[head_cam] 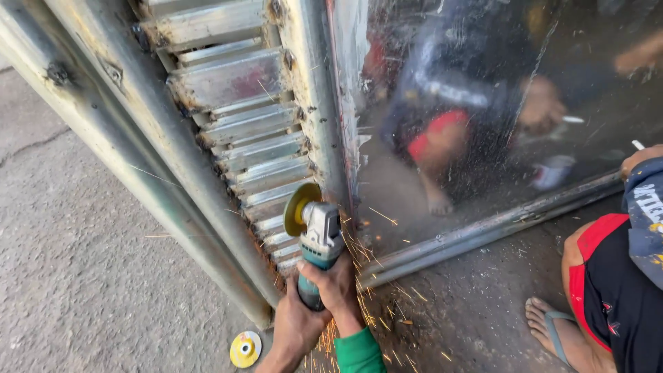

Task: Using an angle grinder to smooth down welds on a metal gate frame.

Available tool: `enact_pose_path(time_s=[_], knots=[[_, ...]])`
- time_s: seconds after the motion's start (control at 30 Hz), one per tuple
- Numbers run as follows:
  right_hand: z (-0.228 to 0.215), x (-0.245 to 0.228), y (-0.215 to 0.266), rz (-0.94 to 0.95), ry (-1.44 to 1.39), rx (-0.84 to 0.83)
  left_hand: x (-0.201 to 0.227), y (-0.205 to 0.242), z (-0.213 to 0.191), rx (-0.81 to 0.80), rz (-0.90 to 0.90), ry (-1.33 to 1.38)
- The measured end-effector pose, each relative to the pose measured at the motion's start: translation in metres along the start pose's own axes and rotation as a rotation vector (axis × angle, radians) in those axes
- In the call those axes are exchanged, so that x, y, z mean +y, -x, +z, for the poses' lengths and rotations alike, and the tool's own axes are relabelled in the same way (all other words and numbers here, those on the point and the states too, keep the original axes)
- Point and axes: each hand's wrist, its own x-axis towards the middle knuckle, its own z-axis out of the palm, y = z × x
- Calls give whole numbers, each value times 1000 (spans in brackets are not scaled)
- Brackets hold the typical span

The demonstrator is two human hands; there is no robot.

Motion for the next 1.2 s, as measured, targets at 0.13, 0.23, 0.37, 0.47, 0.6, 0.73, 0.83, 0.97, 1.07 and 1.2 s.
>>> enact_pose_path(time_s=[0.13, 0.23, 0.37, 0.47, 0.6, 0.73, 0.83, 0.97, 1.07, 1.2], knots=[[-7, 14, 4, 51, 118, 20, -5, 5, 7, 8, -43, 19], [-1, 2, 0, -29, 15, -1, -4, -2, 3, 11, -25, -23], [7, -5, 0, -7, 53, 37, 6, -2, -11, 7, 2, 19], [11, -3, 5, 26, 92, 85, 9, 3, -21, -38, -2, 20], [8, 0, 10, 6, -10, 48, 0, 6, -13, -47, -37, -28], [1, 8, 7, -10, 17, 50, -4, 6, -4, -27, -14, -63], [1, 5, 4, 13, -65, 0, 2, 6, -6, -22, -4, -60], [3, 13, 5, -2, -5, 65, 6, 7, -13, -58, -20, -14], [0, 12, 10, -24, 7, 42, 0, 10, -8, -51, -21, -63], [-3, 14, 11, -8, 44, 75, -3, 9, -3, -68, -19, -65]])
